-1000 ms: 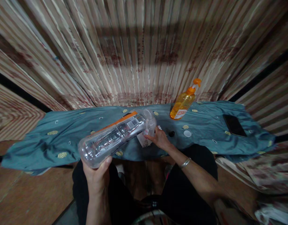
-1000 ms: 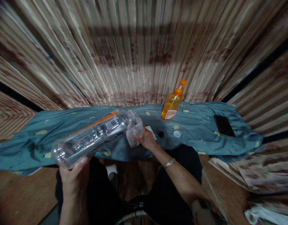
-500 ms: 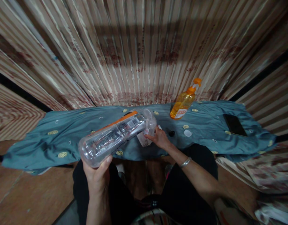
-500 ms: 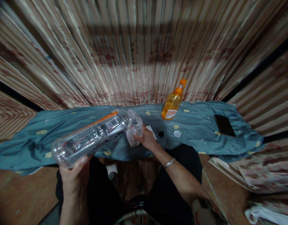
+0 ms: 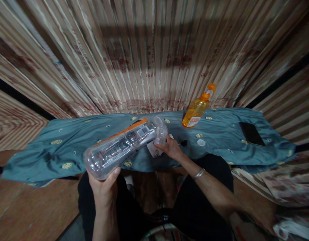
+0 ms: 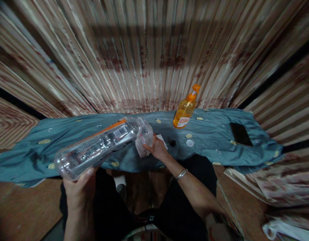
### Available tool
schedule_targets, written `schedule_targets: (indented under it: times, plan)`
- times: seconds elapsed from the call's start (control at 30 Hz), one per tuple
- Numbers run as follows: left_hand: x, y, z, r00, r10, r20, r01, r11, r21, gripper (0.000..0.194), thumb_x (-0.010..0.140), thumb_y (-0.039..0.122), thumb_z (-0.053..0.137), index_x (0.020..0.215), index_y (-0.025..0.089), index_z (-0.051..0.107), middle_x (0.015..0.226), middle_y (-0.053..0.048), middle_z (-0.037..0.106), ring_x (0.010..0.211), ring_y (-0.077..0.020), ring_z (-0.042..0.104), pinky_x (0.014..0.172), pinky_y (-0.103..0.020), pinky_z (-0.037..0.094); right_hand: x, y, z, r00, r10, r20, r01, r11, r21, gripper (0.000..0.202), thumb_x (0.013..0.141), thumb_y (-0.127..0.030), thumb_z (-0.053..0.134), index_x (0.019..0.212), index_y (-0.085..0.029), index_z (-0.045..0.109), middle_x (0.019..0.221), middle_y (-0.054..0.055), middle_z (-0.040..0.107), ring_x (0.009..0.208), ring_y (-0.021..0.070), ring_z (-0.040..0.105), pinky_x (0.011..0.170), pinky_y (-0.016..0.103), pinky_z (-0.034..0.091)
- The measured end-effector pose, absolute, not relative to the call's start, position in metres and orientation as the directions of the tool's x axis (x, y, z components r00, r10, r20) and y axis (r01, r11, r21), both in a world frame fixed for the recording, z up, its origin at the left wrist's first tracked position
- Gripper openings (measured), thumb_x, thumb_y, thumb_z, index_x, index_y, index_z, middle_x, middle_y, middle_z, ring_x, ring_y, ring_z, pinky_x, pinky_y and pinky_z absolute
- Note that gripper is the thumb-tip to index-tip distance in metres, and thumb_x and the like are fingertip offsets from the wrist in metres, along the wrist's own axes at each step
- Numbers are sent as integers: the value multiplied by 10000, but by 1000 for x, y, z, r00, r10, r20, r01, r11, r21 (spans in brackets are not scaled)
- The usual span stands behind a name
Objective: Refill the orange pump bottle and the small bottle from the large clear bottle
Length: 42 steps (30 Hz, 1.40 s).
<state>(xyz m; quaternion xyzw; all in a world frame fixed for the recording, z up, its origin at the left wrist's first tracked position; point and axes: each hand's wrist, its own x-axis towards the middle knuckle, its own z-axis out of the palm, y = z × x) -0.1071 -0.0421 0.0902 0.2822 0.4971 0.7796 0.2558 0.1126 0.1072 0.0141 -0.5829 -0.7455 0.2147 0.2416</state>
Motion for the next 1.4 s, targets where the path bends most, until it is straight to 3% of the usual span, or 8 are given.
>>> schedule_targets:
  times: [0.47, 0.7, 1.07, 1.4]
  plan:
    - [-106, -42, 91, -712, 677, 185, -83, -343, 936, 855, 507, 333, 1001, 1278, 223, 650, 1145, -69, 685, 1026, -227, 668, 1067, -463, 520, 112, 108, 12, -200, 976, 87, 771, 212, -601, 527, 849, -332, 866, 1271, -161, 601, 1091, 145, 816, 1012, 305, 805, 810, 318, 582]
    - [-105, -43, 92, -710, 679, 187, -93, -354, 930, 781, 513, 304, 993, 1227, 254, 680, 1136, -47, 699, 1020, -208, 683, 1001, -375, 563, 113, 107, 16, -205, 975, 89, 753, 215, -622, 509, 829, -301, 879, 1242, -165, 614, 1079, 134, 815, 998, 301, 805, 801, 316, 580]
    - [-107, -43, 89, -707, 679, 197, -87, -360, 929, 868, 516, 313, 1007, 1304, 238, 650, 1165, -66, 701, 1024, -216, 685, 1046, -416, 539, 112, 107, 14, -183, 979, 87, 763, 197, -616, 503, 837, -343, 877, 1236, -174, 622, 1045, 119, 817, 970, 290, 809, 777, 303, 570]
    - [-107, -43, 88, -718, 674, 173, -111, -357, 928, 837, 486, 296, 1011, 1253, 239, 680, 1166, -63, 711, 1008, -201, 695, 993, -360, 568, 113, 108, 13, -184, 977, 105, 748, 209, -631, 510, 825, -323, 882, 1239, -180, 620, 1045, 117, 821, 977, 301, 808, 802, 330, 585]
